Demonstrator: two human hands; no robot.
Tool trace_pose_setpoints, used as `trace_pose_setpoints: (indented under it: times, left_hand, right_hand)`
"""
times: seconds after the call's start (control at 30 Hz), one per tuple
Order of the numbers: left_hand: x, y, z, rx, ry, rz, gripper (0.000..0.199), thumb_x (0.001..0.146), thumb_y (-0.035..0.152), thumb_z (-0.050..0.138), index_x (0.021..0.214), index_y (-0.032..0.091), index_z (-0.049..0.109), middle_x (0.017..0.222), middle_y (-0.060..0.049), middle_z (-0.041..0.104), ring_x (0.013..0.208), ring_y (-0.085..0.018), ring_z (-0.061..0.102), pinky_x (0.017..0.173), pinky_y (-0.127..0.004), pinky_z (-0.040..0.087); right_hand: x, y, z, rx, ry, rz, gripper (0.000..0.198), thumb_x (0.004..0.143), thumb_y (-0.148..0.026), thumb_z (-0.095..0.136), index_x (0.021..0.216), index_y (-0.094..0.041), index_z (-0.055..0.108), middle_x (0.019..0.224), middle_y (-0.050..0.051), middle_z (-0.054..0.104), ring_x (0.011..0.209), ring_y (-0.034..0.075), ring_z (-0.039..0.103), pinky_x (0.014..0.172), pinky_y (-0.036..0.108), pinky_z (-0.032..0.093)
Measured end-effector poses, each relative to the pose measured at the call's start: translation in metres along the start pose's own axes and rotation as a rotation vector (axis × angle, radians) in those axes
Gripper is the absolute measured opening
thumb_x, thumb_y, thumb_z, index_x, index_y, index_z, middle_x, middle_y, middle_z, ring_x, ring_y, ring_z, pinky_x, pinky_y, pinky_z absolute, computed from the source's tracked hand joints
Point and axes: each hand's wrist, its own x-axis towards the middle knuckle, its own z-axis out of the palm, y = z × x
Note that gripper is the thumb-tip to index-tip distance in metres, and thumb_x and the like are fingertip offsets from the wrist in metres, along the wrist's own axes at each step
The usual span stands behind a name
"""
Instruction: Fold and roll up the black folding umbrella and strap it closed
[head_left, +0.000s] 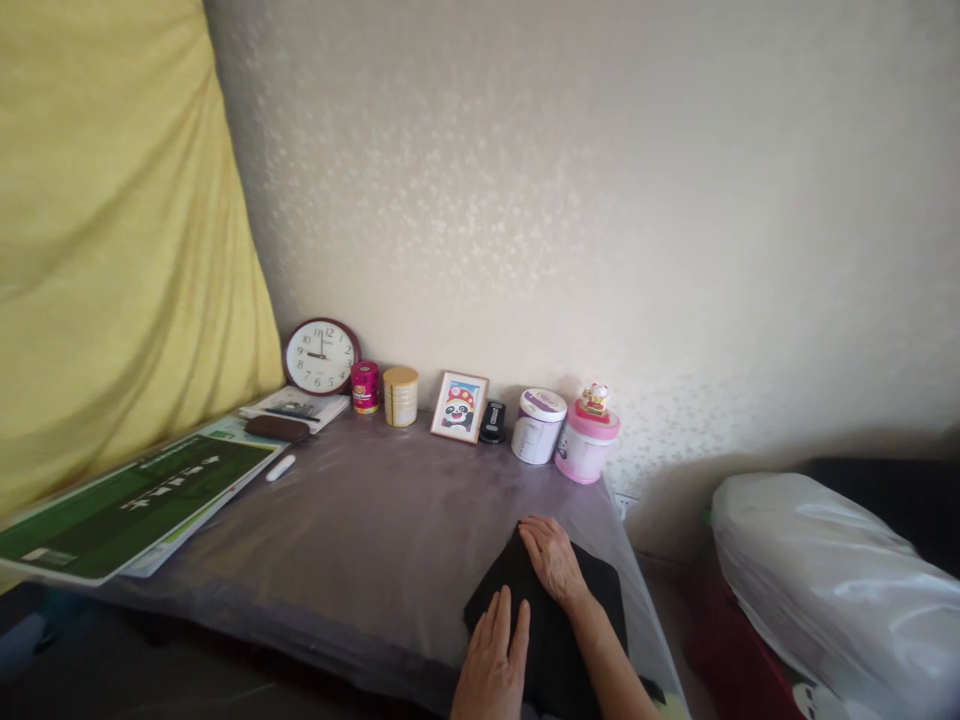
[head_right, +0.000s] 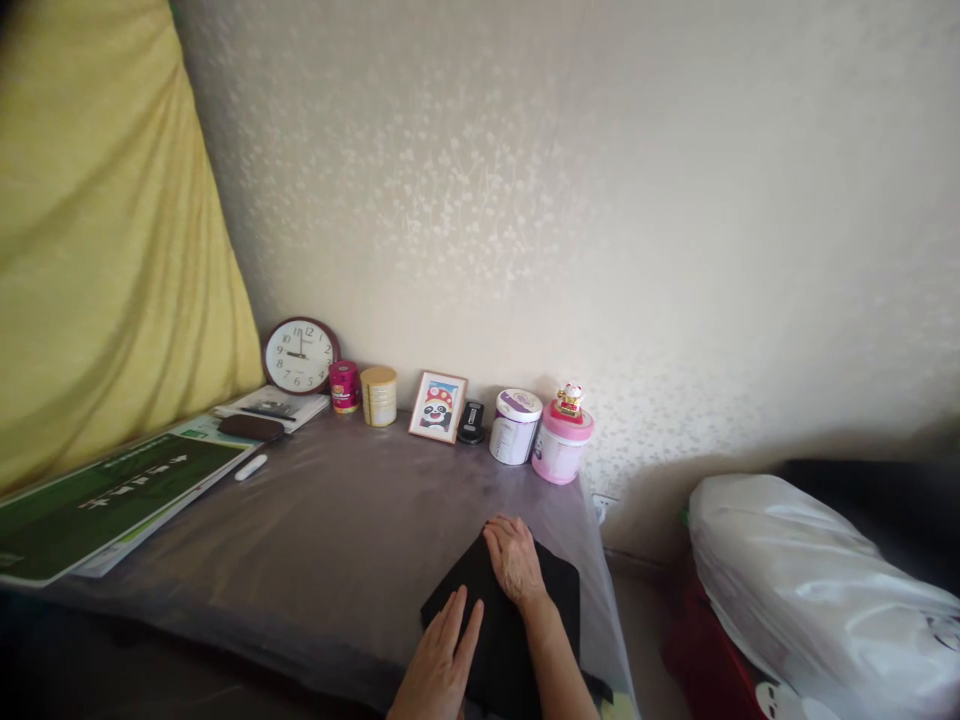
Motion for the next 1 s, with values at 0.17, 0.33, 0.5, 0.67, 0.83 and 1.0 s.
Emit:
trace_pose_setpoints:
  times: [0.17,0.33,0.5,0.67,0.83,1.0]
  left_hand:
    - [-0.004,0.008,-0.016,-0.038,-0.056,-0.073,0.082,0.067,0.001,0.040,0.141,0.011,0.006,0.145,-0.012,-0.003,0.135,-0.026,0.004,0.111,-0.039,0.016]
    - [-0.001,0.007,-0.011,0.000,-0.022,-0.056,0.080,0.066,-0.006,0.029,0.141,0.011,0.008,0.145,-0.011,0.000,0.135,-0.025,0.006,0.110,-0.041,0.019]
    - [-0.003,0.009,-0.017,0.019,-0.064,-0.076,0.077,0.067,-0.004,0.033,0.140,0.005,0.013,0.145,-0.015,0.005,0.135,-0.026,0.009,0.111,-0.038,0.017]
    - [-0.005,0.010,-0.027,-0.023,-0.061,-0.090,0.090,0.058,-0.001,0.042,0.141,0.009,0.008,0.147,-0.010,0.002,0.136,-0.023,0.007,0.112,-0.033,0.015]
    - [-0.007,0.009,-0.030,-0.057,-0.084,-0.090,0.099,0.050,0.001,0.045,0.141,0.008,0.006,0.147,-0.011,0.001,0.136,-0.023,0.007,0.111,-0.031,0.015]
    - [-0.006,0.005,-0.018,-0.097,-0.009,-0.040,0.099,0.053,0.006,0.048,0.140,0.006,0.002,0.146,-0.013,-0.002,0.136,-0.025,0.007,0.111,-0.034,0.017]
  right_hand:
    - [0.015,0.030,0.003,-0.076,-0.011,0.103,0.037,0.094,-0.026,0.029,0.102,-0.015,0.063,0.106,0.009,0.062,0.102,0.019,0.056,0.091,0.036,0.041]
    - [0.004,-0.002,-0.012,-0.065,0.126,0.101,0.035,0.093,-0.028,0.032,0.106,-0.012,0.060,0.109,0.011,0.061,0.113,0.022,0.049,0.098,0.040,0.034]
    - [-0.016,-0.042,-0.008,0.097,-0.109,-0.008,0.034,0.094,-0.026,0.031,0.093,-0.022,0.066,0.094,0.002,0.066,0.111,0.017,0.051,0.104,0.042,0.025]
    - [-0.005,0.003,0.005,-0.076,0.075,0.159,0.035,0.091,-0.026,0.033,0.102,-0.015,0.064,0.113,0.010,0.060,0.116,0.023,0.047,0.100,0.046,0.031]
    - [-0.027,0.051,-0.016,-0.131,0.344,0.374,0.045,0.086,-0.041,0.031,0.102,-0.010,0.059,0.107,0.017,0.060,0.104,0.026,0.054,0.092,0.042,0.040]
    - [-0.078,0.055,-0.056,-0.080,0.297,0.558,0.045,0.078,-0.053,0.035,0.093,-0.018,0.060,0.098,0.015,0.062,0.089,0.024,0.059,0.083,0.036,0.044]
